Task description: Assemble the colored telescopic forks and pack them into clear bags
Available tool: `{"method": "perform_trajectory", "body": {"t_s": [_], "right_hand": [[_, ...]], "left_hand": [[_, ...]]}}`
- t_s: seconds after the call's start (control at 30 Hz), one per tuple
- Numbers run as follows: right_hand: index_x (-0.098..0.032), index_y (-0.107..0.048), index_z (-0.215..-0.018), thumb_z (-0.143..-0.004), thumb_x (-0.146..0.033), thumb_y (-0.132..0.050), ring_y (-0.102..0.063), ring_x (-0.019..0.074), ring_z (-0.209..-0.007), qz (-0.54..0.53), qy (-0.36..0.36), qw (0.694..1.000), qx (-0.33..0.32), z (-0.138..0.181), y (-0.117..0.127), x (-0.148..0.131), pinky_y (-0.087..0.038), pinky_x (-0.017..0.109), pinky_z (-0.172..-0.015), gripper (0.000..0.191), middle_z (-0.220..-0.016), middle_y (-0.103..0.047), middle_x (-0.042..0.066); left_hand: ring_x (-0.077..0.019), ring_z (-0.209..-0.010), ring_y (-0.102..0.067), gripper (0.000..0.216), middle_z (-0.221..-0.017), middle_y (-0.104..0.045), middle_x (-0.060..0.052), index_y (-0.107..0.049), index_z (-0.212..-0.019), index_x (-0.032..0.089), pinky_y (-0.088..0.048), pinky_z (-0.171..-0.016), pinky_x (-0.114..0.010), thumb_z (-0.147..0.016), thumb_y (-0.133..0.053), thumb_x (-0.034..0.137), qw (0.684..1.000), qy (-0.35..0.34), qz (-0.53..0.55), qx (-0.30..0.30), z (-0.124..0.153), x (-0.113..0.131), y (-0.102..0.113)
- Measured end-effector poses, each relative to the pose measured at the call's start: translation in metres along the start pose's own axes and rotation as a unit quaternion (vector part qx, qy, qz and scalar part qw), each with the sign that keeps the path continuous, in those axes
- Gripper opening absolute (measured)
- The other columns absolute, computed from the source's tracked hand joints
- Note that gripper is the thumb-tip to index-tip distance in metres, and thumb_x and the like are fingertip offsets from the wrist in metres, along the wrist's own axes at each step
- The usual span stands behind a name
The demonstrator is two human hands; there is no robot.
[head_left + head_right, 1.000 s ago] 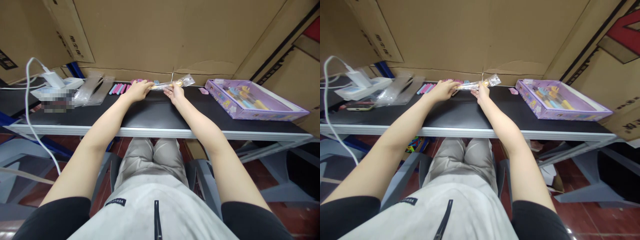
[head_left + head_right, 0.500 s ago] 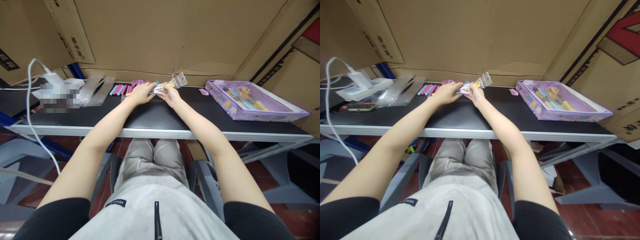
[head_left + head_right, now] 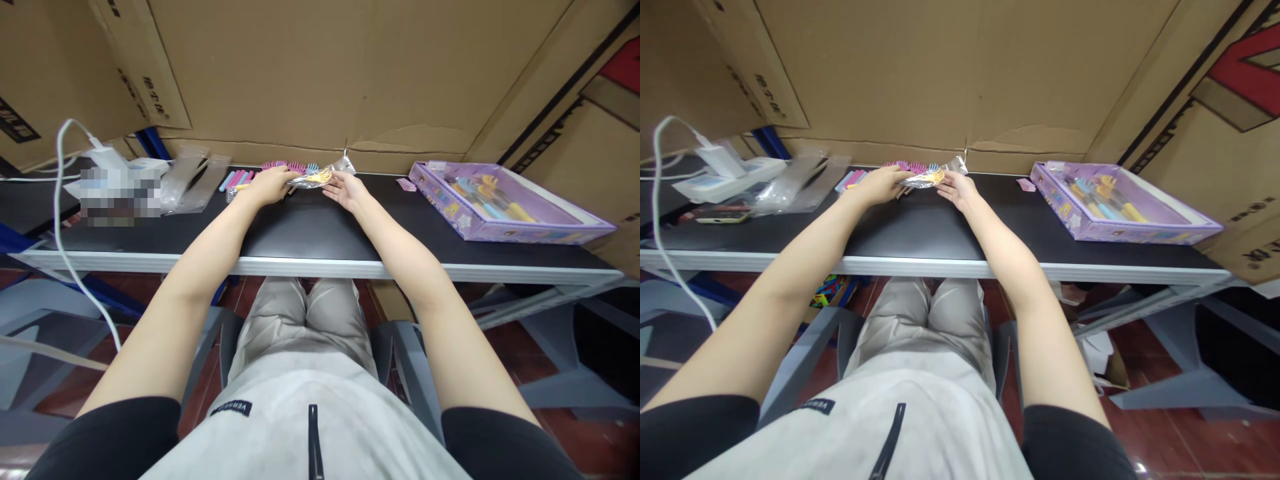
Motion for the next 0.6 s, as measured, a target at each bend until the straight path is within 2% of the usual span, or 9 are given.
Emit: {"method": "perform_trajectory", "body": {"t_s": [0.1, 0.27, 0.4, 0.6], "right_hand": [[-0.02, -0.063, -0.098, -0.096, -0.009, -0.062, -0.072, 0.0151, -0.089, -0.007, -0.001, 1.0, 0.028, 0.002, 0.01, -0.006, -0.058, 0.037, -0.106, 0.011, -0.088, -0.072, 0.002], [-0.017, -0.057, -0.091, -0.097, 0.002, -0.053, -0.064, 0.0079, -0.068, 0.011, 0.008, 0.998, 0.061, 0.006, 0.019, -0.015, -0.056, 0.026, -0.088, 0.02, -0.073, -0.066, -0.003], [-0.018, -0.054, -0.093, -0.098, 0.002, -0.052, -0.064, 0.0078, -0.062, 0.034, 0.023, 0.996, 0.085, 0.005, 0.025, -0.02, -0.054, 0.023, -0.077, 0.02, -0.069, -0.065, -0.004], [-0.018, -0.056, -0.09, -0.1, -0.001, -0.052, -0.061, 0.0067, -0.056, 0.084, 0.044, 0.989, 0.111, 0.001, 0.037, -0.029, -0.051, 0.021, -0.066, 0.02, -0.067, -0.063, -0.005]], "left_hand": [[-0.0353, -0.135, -0.067, 0.057, -0.138, -0.071, -0.017, -0.065, -0.158, 0.022, -0.053, -0.109, -0.04, -0.105, -0.047, 0.02, 1.0, 0.011, -0.002, -0.015, 0.002, -0.004, 0.001], [-0.0326, -0.133, -0.069, 0.058, -0.137, -0.072, -0.014, -0.066, -0.159, 0.027, -0.052, -0.111, -0.036, -0.104, -0.049, 0.018, 0.999, 0.035, -0.005, -0.04, 0.002, -0.012, -0.003], [-0.0332, -0.13, -0.071, 0.056, -0.134, -0.074, -0.013, -0.068, -0.156, 0.029, -0.052, -0.112, -0.037, -0.102, -0.054, 0.02, 0.999, 0.04, 0.003, -0.036, 0.003, -0.014, -0.002], [-0.0313, -0.129, -0.07, 0.057, -0.133, -0.075, -0.011, -0.069, -0.155, 0.03, -0.052, -0.109, -0.036, -0.102, -0.05, 0.019, 0.998, 0.028, 0.003, -0.055, 0.002, -0.012, -0.008]]}}
Point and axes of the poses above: each hand's wrist, its own z-axis away from the middle knuckle, its own y-axis out of the back of the hand, x = y × z, the point moved 8 cm from there along -z, towards the middle knuckle
